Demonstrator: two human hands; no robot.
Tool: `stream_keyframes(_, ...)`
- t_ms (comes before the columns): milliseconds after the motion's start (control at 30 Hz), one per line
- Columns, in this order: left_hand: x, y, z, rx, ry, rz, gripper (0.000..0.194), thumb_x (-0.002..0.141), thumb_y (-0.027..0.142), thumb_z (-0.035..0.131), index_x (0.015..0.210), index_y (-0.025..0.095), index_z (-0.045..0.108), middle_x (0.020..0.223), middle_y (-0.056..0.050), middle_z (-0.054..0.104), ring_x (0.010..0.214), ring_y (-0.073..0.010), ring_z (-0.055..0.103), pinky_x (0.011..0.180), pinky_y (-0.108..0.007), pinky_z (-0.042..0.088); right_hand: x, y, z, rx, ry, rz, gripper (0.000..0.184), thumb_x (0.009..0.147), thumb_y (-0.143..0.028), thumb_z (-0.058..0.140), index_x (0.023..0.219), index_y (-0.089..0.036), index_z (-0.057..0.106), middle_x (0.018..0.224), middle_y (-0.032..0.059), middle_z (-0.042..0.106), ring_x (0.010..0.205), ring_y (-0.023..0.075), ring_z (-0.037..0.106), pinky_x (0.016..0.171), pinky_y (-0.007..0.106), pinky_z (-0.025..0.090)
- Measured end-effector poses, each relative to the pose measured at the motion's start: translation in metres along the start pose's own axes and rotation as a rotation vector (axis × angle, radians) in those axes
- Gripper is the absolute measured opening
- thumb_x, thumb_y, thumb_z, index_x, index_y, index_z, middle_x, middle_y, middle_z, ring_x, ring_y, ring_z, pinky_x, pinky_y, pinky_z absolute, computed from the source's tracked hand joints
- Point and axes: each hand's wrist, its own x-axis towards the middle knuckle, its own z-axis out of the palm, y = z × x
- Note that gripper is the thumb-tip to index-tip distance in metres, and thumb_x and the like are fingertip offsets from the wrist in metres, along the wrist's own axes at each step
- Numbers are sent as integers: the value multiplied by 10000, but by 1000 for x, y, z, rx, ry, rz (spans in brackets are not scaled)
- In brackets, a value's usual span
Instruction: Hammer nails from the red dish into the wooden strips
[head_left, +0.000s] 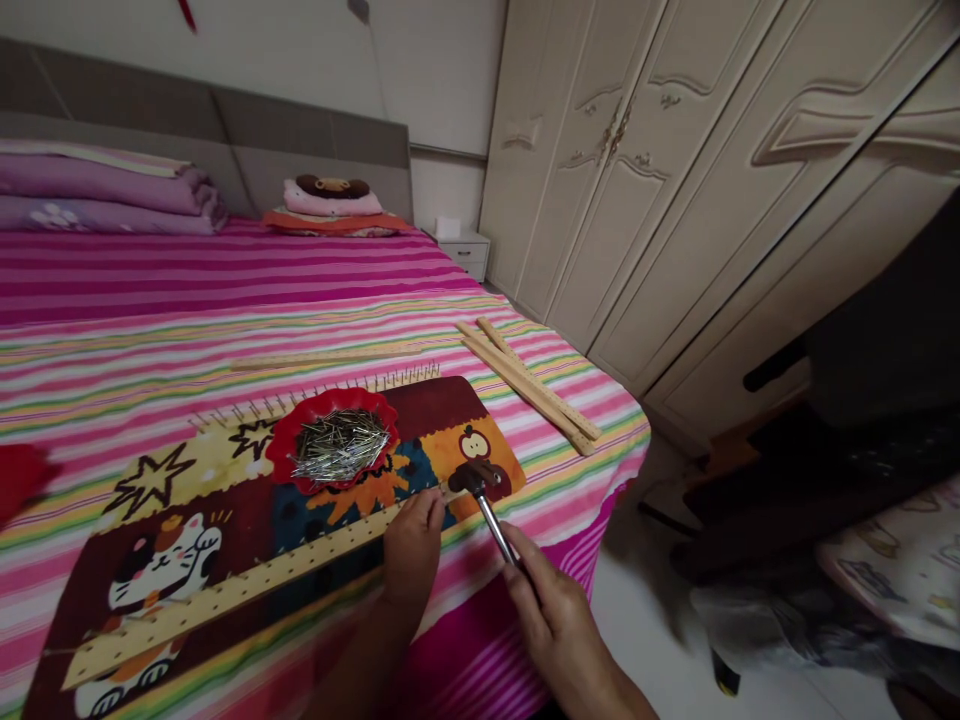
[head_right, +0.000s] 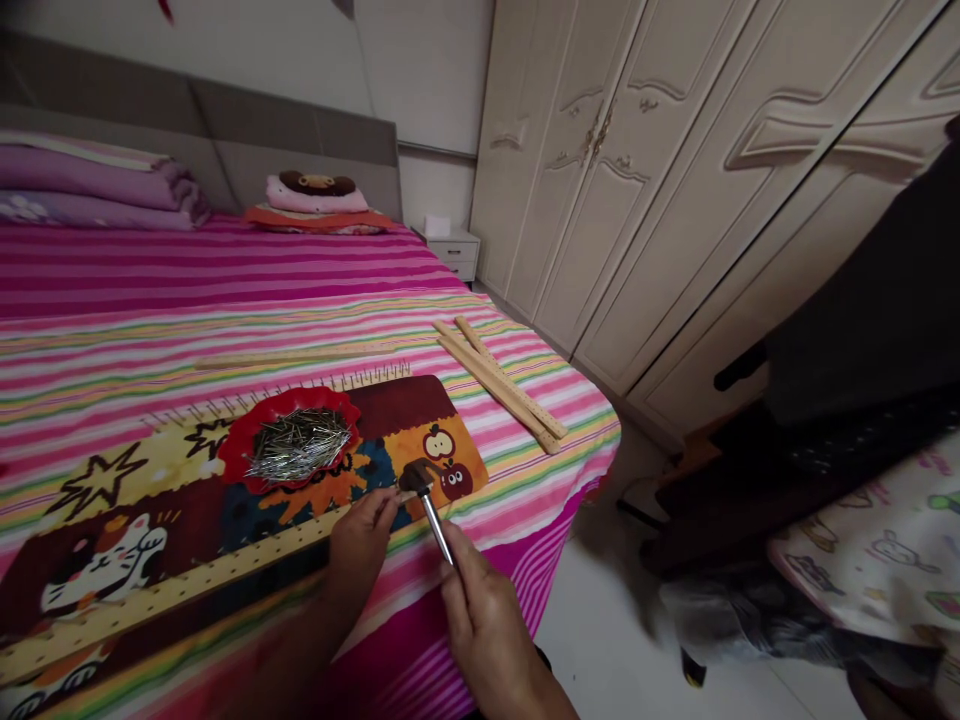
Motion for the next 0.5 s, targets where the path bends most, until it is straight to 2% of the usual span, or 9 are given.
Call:
stream_keyframes(67, 0, -1, 1, -21, 1, -10, 249, 837, 323, 416, 802, 225, 641, 863, -38, 698, 835, -173, 630, 782, -294, 455, -5, 4, 1, 57, 94, 82, 392, 807, -354, 594, 1190, -276, 622, 969, 51, 701, 986, 269, 614, 848, 371, 483)
stream_keyframes(133, -1, -3, 2, -54, 4, -30, 235, 827, 326, 433, 817, 222, 644, 866, -42, 699, 838, -174, 635, 778, -297, 466, -11, 11, 4, 188, 205, 227, 421, 778, -423, 615, 1163, -255, 632, 752, 28, 674, 764, 227, 643, 650, 309, 530)
stream_keyframes(200, -4, -4, 2, -88, 2, -50, 236, 821, 330, 445, 876, 213, 643, 871, -51, 701, 834, -177, 641, 756, -299, 481, -16, 21, 9, 364, 302, 389, 502, 758, -474, 622, 1203, -246, 581, 608, -20, 595, 518, 157, 568, 426, 239, 470)
stream_keyframes(267, -8, -4, -3, -97, -1, -48, 259, 824, 333, 442, 940, 203, 635, 879, -61, 700, 818, -176, 644, 732, -297, 490, -20, 33, 12, 505, 351, 482, 592, 723, -493, 647, 1245, -246, 517, 556, -53, 548, 380, 110, 449, 289, 192, 346)
stream_keyframes(367, -11, 2, -24, -50, 13, 11, 252, 833, 340, 437, 909, 213, 641, 856, -54, 695, 786, -167, 640, 723, -285, 486, -22, 53, 12, 635, 396, 511, 630, 667, -483, 699, 1213, -237, 502, 556, -59, 542, 348, 92, 407, 252, 172, 300)
stream_keyframes(500, 9, 9, -72, 145, 79, 30, 239, 832, 350, 444, 864, 232, 650, 855, -36, 683, 792, -169, 619, 729, -277, 468, -21, 69, 9, 741, 396, 548, 605, 651, -473, 715, 1161, -234, 494, 561, -52, 549, 354, 95, 419, 248, 164, 300)
